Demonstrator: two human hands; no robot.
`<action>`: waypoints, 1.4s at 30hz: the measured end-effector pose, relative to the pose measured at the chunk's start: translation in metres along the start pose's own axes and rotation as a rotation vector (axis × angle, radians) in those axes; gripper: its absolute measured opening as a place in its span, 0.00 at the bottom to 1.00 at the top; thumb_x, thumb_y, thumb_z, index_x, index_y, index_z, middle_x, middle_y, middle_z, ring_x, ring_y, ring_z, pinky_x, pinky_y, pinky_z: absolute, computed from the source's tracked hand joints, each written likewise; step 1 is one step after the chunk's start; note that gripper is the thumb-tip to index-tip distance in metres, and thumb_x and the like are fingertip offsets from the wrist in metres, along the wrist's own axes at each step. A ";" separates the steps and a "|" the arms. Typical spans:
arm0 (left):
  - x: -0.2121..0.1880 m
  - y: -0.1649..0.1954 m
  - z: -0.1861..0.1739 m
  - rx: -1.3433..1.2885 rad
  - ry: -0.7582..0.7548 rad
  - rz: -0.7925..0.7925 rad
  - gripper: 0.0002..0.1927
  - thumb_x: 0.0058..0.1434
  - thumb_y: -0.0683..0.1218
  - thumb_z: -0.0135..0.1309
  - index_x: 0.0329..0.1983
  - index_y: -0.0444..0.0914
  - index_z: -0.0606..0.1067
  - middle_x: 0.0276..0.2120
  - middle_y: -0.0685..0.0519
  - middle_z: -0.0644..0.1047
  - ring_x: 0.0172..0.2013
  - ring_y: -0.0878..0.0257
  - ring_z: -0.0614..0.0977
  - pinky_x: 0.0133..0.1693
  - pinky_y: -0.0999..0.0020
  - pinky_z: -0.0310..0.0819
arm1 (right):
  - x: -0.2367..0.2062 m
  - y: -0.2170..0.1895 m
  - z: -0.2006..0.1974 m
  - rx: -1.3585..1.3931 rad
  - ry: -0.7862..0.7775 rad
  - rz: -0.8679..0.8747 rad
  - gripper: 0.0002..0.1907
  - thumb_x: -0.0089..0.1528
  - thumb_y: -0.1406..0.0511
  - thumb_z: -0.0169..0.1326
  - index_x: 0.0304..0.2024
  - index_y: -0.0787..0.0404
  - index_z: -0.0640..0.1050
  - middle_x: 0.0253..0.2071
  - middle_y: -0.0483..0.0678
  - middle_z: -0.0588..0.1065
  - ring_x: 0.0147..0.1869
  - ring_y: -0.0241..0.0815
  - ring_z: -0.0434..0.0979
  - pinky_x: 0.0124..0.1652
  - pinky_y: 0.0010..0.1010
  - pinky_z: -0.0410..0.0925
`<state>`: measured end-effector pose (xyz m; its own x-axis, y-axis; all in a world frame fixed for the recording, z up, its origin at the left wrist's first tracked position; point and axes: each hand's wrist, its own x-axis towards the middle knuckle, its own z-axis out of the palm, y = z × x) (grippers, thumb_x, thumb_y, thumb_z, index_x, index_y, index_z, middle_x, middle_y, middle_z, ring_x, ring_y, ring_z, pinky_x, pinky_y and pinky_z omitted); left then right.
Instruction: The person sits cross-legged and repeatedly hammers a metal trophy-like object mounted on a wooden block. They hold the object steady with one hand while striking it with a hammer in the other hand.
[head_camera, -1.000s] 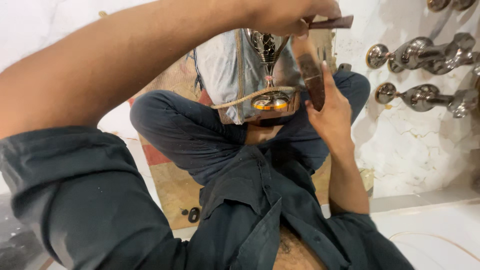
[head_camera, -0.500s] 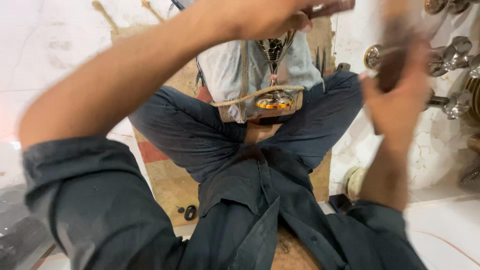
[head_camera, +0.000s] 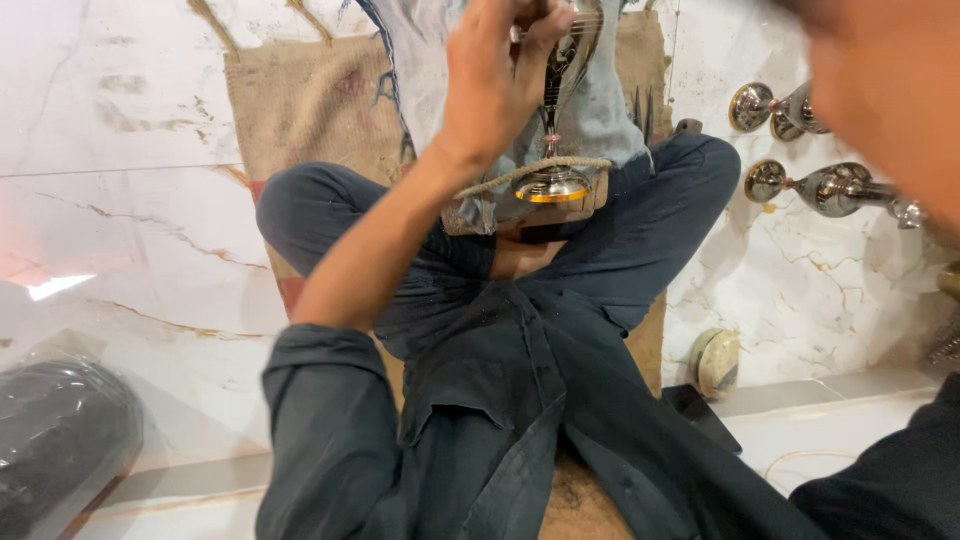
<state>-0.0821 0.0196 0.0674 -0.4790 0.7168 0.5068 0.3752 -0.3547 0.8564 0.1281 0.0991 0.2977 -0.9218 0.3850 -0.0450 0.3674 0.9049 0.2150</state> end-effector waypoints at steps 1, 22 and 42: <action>-0.005 0.002 0.003 0.000 0.036 -0.022 0.10 0.71 0.42 0.61 0.48 0.38 0.71 0.36 0.51 0.79 0.35 0.60 0.83 0.36 0.65 0.78 | 0.000 -0.008 -0.006 0.013 -0.017 -0.025 0.35 0.62 0.72 0.59 0.72 0.62 0.65 0.46 0.57 0.75 0.43 0.50 0.77 0.40 0.39 0.69; -0.095 0.046 0.039 -0.190 0.271 -0.190 0.08 0.70 0.39 0.60 0.45 0.37 0.72 0.41 0.50 0.79 0.42 0.65 0.85 0.40 0.71 0.83 | -0.074 -0.155 0.210 1.825 0.538 0.657 0.48 0.64 0.71 0.62 0.72 0.59 0.41 0.65 0.55 0.72 0.70 0.45 0.73 0.69 0.35 0.66; -0.036 0.027 -0.014 -0.200 0.202 -0.363 0.12 0.68 0.40 0.60 0.49 0.35 0.70 0.33 0.50 0.81 0.28 0.65 0.82 0.30 0.68 0.82 | -0.082 -0.100 0.206 1.727 0.376 0.642 0.44 0.69 0.75 0.58 0.77 0.60 0.46 0.60 0.60 0.77 0.64 0.52 0.82 0.66 0.43 0.76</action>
<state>-0.0655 -0.0240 0.0741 -0.7033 0.6919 0.1632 0.0042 -0.2255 0.9742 0.1925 0.0142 0.0788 -0.4988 0.8573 -0.1275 0.1048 -0.0864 -0.9907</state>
